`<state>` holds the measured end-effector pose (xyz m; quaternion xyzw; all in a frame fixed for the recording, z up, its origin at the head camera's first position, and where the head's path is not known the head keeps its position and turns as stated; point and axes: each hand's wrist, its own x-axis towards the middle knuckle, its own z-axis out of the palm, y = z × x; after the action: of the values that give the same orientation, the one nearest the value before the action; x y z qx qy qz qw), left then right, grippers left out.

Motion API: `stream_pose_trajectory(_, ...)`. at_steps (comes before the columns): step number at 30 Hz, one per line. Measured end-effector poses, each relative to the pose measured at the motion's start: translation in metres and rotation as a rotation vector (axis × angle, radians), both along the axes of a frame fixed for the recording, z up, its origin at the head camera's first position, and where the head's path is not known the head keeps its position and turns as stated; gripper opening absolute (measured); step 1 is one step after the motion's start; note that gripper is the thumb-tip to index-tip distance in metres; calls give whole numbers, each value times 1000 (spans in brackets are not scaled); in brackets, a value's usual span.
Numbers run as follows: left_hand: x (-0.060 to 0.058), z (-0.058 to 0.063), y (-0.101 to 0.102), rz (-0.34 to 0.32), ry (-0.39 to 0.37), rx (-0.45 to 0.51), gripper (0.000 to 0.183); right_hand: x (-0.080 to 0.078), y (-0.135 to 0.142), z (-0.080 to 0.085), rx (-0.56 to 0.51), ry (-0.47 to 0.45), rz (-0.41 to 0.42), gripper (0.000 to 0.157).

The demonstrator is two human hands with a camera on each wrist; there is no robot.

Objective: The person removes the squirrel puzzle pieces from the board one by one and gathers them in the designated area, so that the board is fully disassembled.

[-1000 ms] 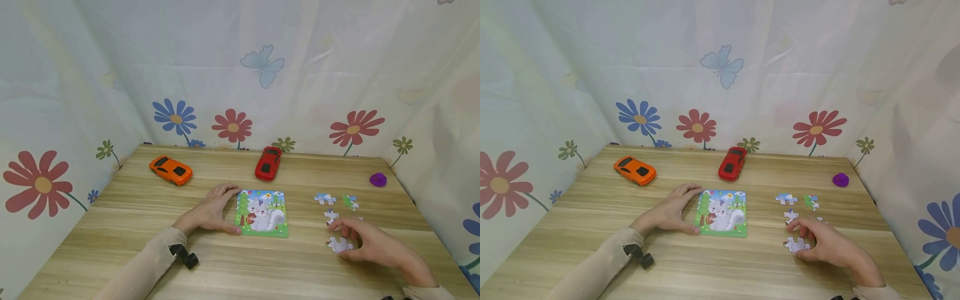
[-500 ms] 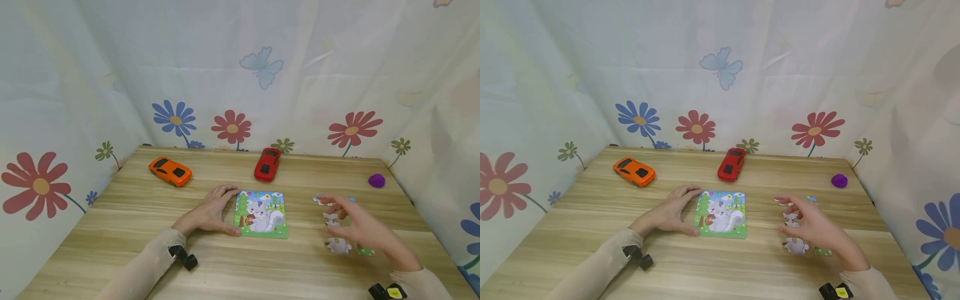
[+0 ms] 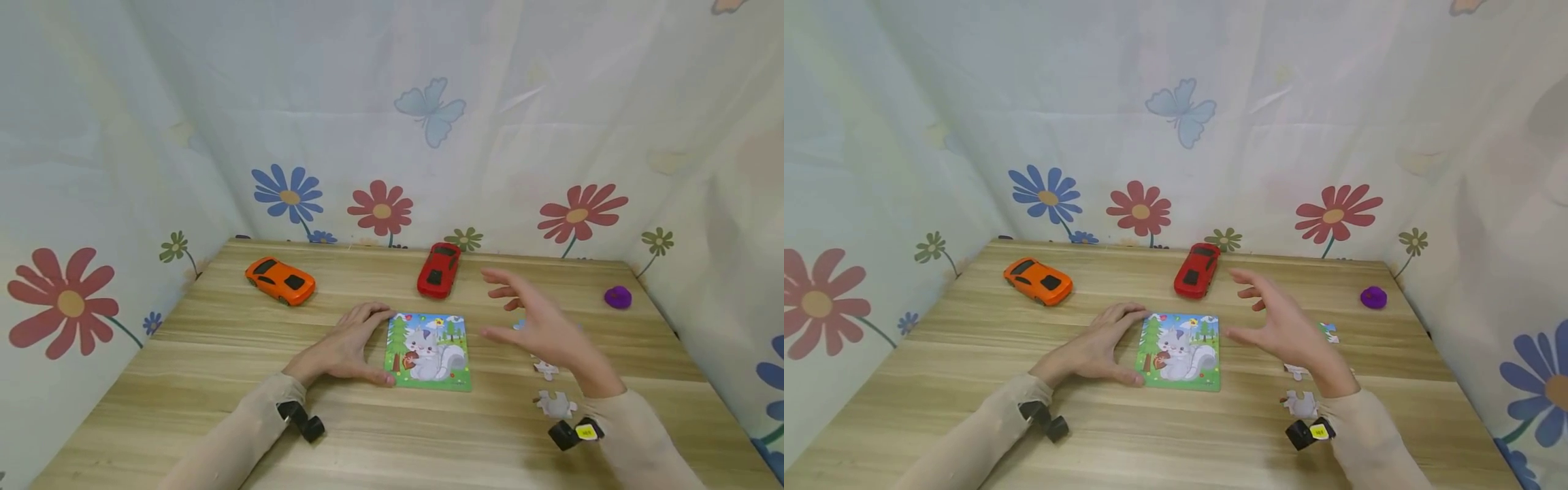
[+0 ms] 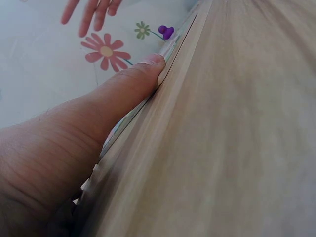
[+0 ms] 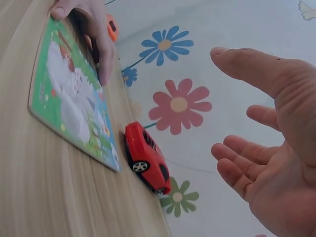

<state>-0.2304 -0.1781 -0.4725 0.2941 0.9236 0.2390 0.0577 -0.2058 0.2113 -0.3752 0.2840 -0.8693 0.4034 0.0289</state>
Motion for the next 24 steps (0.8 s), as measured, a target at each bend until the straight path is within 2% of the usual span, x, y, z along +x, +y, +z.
stream_pose_trajectory(4,0,1,1,0,-3,-1,133,-8,-13,0,-35,-16,13,92)
stream_pose_trajectory(8,0,0,1,4,-2,-2,133,-19,-23,-7,-79,-83,12,86)
stream_pose_trajectory(12,1,-1,2,3,-9,-1,133,-29,-31,-23,-108,-153,5,80)
stream_pose_trajectory(18,0,-2,2,5,6,-8,133,-38,-42,-46,-143,-196,31,75)
stream_pose_trajectory(24,-1,-3,1,5,10,-7,133,-41,-47,-63,-95,-259,11,75)
